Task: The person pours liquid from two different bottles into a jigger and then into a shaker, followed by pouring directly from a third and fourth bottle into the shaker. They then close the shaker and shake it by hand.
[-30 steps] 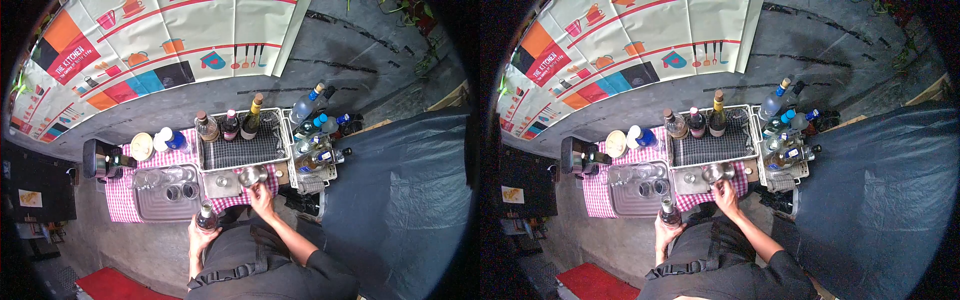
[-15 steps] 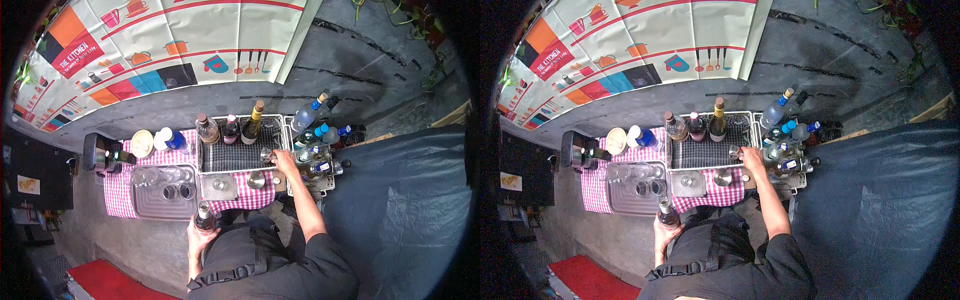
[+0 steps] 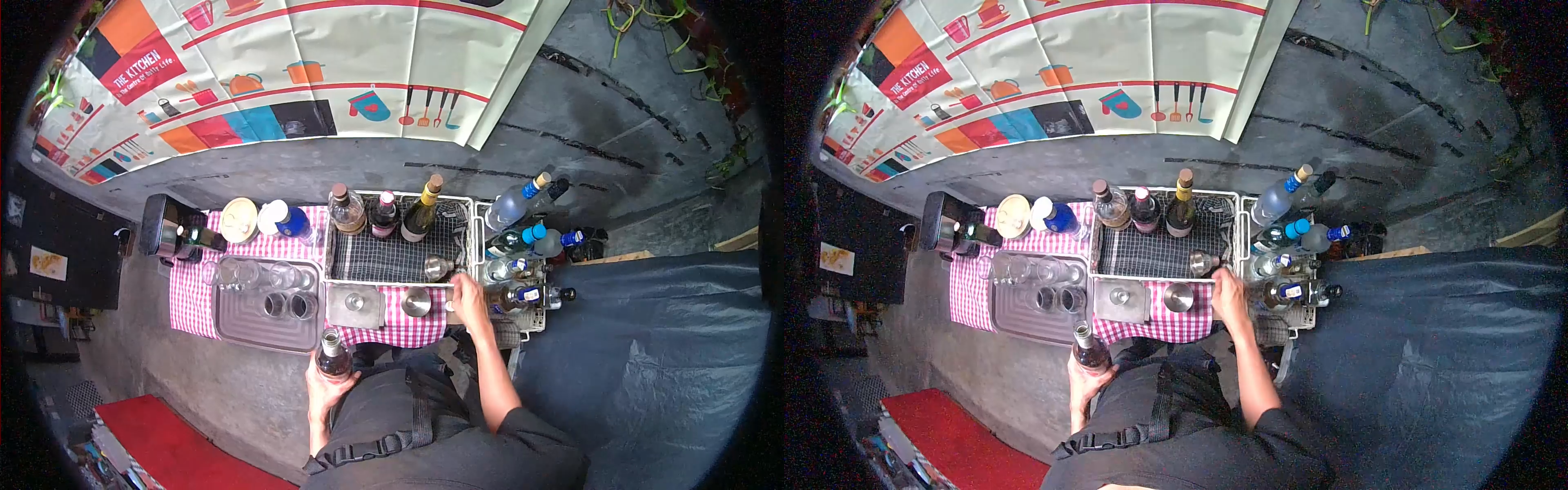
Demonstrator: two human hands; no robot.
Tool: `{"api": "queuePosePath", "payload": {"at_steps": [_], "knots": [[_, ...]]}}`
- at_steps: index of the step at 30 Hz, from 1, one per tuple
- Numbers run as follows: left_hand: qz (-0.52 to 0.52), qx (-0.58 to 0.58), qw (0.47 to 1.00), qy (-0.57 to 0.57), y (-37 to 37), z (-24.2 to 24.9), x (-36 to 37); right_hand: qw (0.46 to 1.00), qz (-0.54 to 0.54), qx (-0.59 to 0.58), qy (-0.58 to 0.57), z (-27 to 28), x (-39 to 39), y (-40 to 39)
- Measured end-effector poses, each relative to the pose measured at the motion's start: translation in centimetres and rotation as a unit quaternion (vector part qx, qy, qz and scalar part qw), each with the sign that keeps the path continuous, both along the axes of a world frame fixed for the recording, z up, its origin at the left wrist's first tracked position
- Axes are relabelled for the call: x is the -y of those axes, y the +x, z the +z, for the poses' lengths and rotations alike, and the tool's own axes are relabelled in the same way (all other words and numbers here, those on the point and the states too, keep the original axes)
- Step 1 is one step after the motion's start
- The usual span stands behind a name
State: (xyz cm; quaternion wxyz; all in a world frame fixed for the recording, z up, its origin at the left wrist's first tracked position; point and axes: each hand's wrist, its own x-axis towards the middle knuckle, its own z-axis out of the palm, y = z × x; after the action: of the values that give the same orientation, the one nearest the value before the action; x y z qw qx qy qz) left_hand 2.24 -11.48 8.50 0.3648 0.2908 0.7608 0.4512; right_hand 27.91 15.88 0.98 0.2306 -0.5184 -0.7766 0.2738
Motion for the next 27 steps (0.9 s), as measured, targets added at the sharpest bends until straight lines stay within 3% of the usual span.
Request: {"api": "queuePosePath", "payload": {"at_steps": [2, 4, 6, 8, 10, 18, 20, 21, 22, 26, 27], "knots": [[0.003, 0.001, 1.000, -0.002, 0.1, 0.2, -0.2, 0.988, -0.008, -0.003, -0.154, 1.0, 3.1, 0.1], [0.001, 0.003, 1.000, -0.006, 0.2, 0.1, -0.1, 0.968, 0.008, 0.003, -0.250, -2.3, 5.2, 0.3], [-0.005, -0.012, 1.000, -0.002, 0.1, -0.3, -0.2, 0.946, 0.012, -0.084, -0.312, -3.3, 6.2, -0.8], [-0.011, -0.016, 1.000, 0.000, -0.1, -0.1, -0.4, 0.941, 0.042, -0.125, -0.311, -3.5, 6.2, -2.1], [-0.024, -0.028, 0.999, -0.001, -0.1, 0.6, -0.7, 0.986, 0.058, -0.076, -0.137, -5.6, 6.4, -3.2], [-0.024, -0.030, 0.999, 0.024, -1.3, 1.1, 0.1, 0.977, 0.019, -0.099, -0.190, -7.3, 8.5, -3.6], [-0.020, -0.025, 0.999, 0.018, -1.8, 1.1, 0.5, 0.992, -0.007, 0.067, -0.106, -8.6, 10.3, -2.9], [-0.015, -0.033, 0.999, 0.026, -2.0, 1.0, 0.8, 0.984, -0.002, 0.067, -0.165, -7.2, 11.4, -3.4], [-0.012, -0.041, 0.999, 0.033, -2.2, 0.8, 1.1, 0.956, 0.045, 0.051, -0.286, -5.4, 11.7, -4.2], [-0.012, -0.004, 1.000, 0.022, -3.3, -0.7, 2.7, 0.973, 0.151, -0.037, -0.172, -6.4, 13.8, -10.1], [-0.021, -0.010, 1.000, 0.019, -3.7, -0.7, 3.0, 0.972, 0.130, -0.084, -0.174, -6.9, 13.9, -12.0]]}}
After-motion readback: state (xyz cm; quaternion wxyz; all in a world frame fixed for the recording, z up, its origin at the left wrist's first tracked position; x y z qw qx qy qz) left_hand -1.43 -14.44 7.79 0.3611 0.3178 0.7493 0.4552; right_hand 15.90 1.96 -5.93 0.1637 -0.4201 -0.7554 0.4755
